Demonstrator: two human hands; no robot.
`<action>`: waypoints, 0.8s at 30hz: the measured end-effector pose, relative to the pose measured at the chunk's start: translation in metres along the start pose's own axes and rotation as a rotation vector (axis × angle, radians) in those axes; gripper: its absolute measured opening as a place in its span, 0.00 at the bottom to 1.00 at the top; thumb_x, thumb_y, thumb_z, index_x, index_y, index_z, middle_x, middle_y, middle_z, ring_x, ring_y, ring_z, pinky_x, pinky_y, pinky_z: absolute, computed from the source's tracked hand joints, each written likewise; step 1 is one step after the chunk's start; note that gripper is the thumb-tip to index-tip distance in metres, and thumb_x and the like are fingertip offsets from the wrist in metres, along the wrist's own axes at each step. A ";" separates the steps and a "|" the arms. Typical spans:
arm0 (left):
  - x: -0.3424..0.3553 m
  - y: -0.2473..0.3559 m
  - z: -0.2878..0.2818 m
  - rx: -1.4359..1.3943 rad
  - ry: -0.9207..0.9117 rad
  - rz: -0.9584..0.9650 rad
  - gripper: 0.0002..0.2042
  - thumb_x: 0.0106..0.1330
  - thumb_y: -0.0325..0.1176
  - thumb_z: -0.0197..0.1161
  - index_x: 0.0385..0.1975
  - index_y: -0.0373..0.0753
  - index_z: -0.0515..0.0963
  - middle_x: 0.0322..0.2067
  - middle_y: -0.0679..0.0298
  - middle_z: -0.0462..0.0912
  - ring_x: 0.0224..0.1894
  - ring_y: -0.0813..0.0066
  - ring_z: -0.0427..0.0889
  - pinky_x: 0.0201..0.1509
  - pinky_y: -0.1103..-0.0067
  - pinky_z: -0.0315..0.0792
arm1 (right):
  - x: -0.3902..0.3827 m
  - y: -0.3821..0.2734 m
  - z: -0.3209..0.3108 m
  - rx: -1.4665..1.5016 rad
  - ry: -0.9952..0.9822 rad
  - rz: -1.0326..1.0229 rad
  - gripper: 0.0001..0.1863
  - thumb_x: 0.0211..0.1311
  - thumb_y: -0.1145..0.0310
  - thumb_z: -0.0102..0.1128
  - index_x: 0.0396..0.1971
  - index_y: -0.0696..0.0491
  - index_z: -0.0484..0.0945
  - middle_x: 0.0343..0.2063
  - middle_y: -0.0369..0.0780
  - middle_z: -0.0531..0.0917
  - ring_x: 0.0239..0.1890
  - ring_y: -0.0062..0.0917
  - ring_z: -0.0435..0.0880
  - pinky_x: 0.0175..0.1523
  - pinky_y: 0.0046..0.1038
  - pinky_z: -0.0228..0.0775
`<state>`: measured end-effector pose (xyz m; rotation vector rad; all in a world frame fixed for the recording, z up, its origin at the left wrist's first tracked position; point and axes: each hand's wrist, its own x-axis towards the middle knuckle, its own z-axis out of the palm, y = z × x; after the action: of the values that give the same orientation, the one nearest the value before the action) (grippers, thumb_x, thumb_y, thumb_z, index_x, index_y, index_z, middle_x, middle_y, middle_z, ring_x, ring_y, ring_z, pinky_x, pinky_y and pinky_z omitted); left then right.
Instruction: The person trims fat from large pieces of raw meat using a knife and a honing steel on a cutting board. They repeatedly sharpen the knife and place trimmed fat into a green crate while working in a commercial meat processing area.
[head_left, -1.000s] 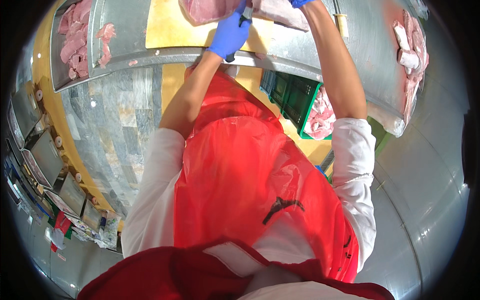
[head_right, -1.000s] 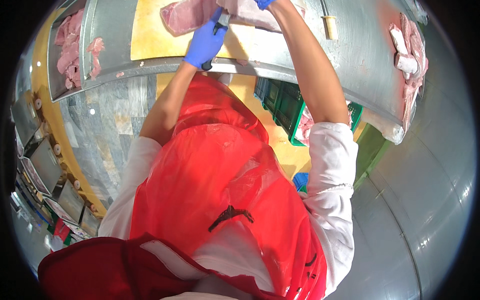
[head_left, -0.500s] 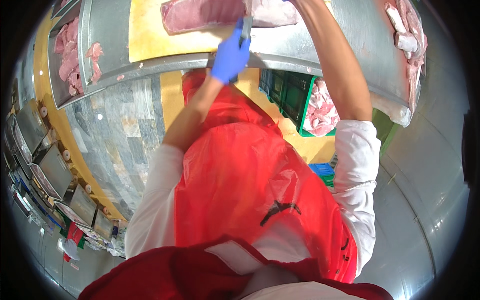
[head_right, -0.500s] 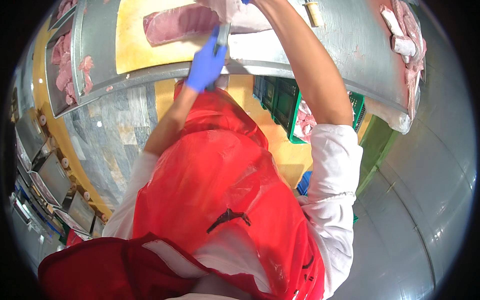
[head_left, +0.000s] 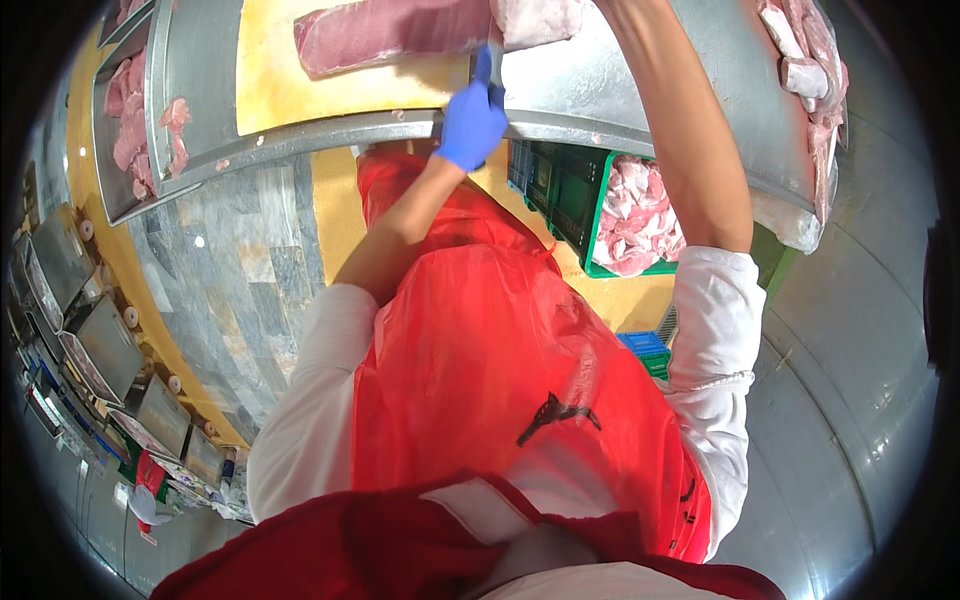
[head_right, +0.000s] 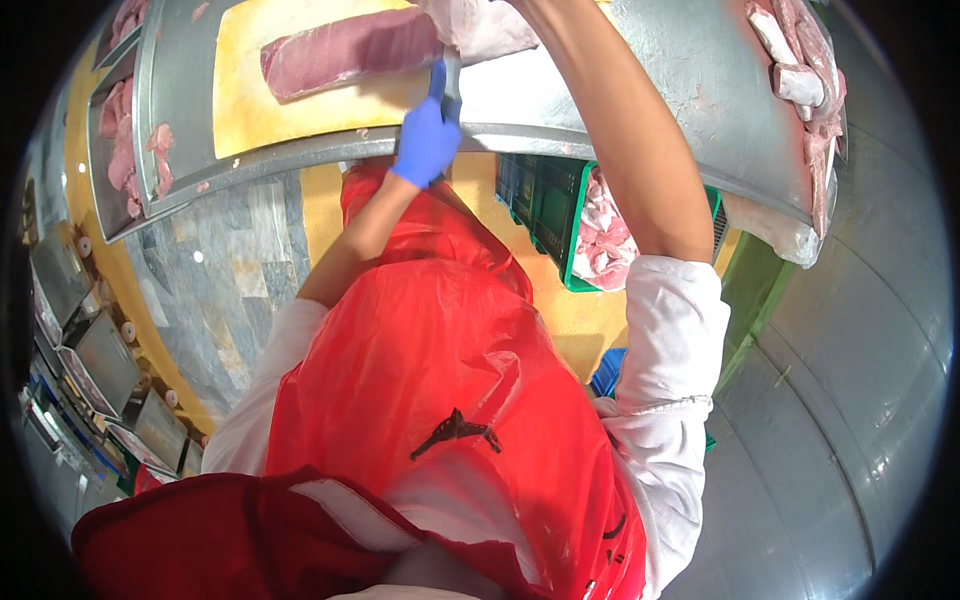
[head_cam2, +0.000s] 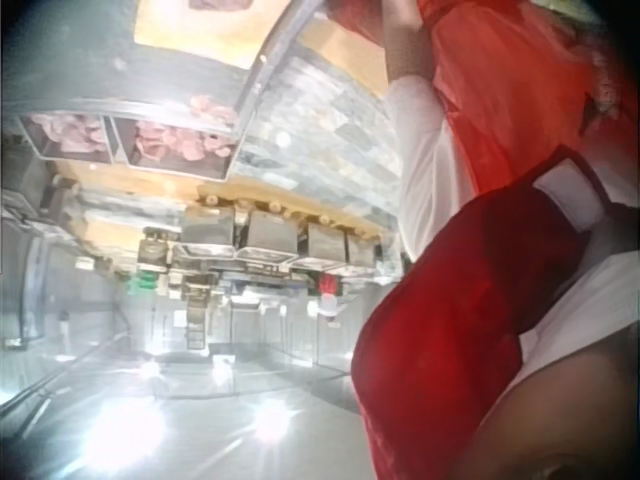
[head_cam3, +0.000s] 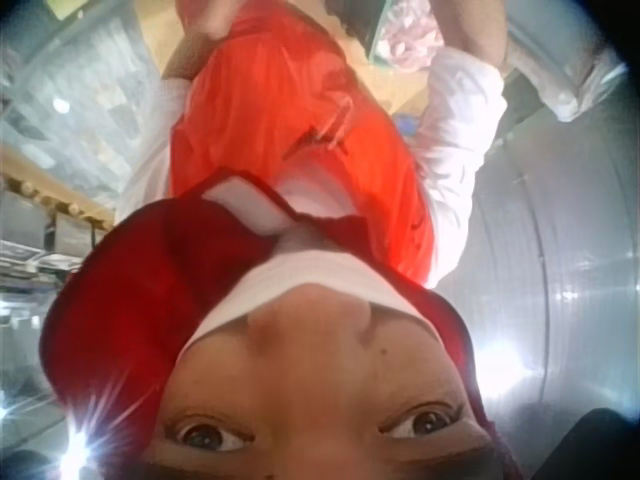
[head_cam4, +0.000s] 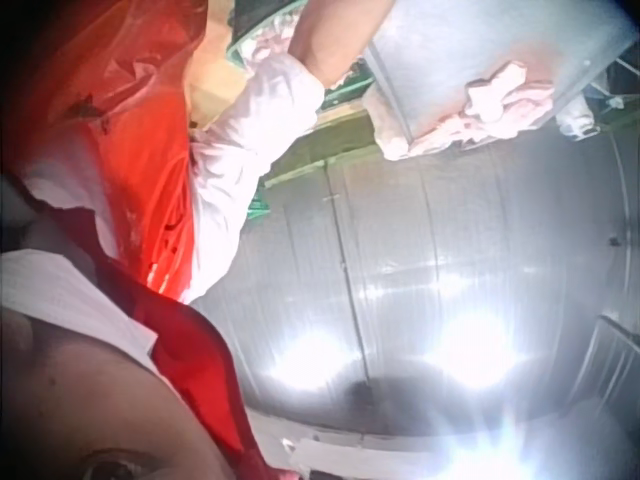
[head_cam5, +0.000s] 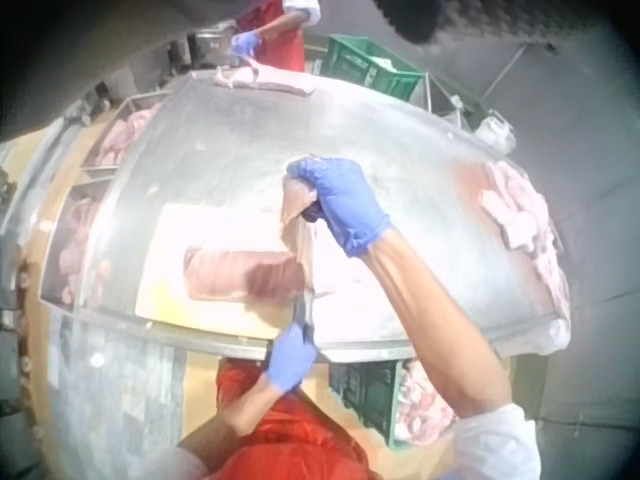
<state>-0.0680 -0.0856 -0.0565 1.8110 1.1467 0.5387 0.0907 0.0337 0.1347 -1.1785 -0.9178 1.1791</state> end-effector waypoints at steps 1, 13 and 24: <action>-0.005 -0.008 0.009 -0.021 0.040 0.041 0.29 0.72 0.34 0.57 0.73 0.45 0.60 0.26 0.42 0.82 0.28 0.42 0.83 0.33 0.58 0.77 | 0.000 -0.004 0.002 -0.024 0.006 0.002 0.10 0.68 0.67 0.58 0.28 0.54 0.83 0.21 0.32 0.79 0.20 0.16 0.75 0.24 0.20 0.64; 0.031 0.015 0.025 -0.100 -0.045 0.043 0.29 0.70 0.35 0.59 0.71 0.37 0.63 0.33 0.46 0.85 0.35 0.45 0.85 0.39 0.61 0.78 | 0.008 -0.031 0.027 0.030 -0.091 0.009 0.11 0.71 0.67 0.56 0.29 0.53 0.82 0.20 0.32 0.77 0.18 0.16 0.71 0.24 0.20 0.62; 0.032 0.015 0.074 -0.144 -0.009 0.062 0.29 0.70 0.37 0.59 0.70 0.39 0.62 0.33 0.40 0.83 0.36 0.39 0.83 0.40 0.53 0.75 | 0.016 -0.051 0.017 0.136 -0.103 0.002 0.10 0.71 0.65 0.54 0.33 0.52 0.81 0.21 0.31 0.77 0.18 0.16 0.71 0.25 0.20 0.62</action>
<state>0.0090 -0.0940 -0.0844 1.7273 1.0216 0.6331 0.0869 0.0531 0.1869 -1.0172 -0.8991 1.2928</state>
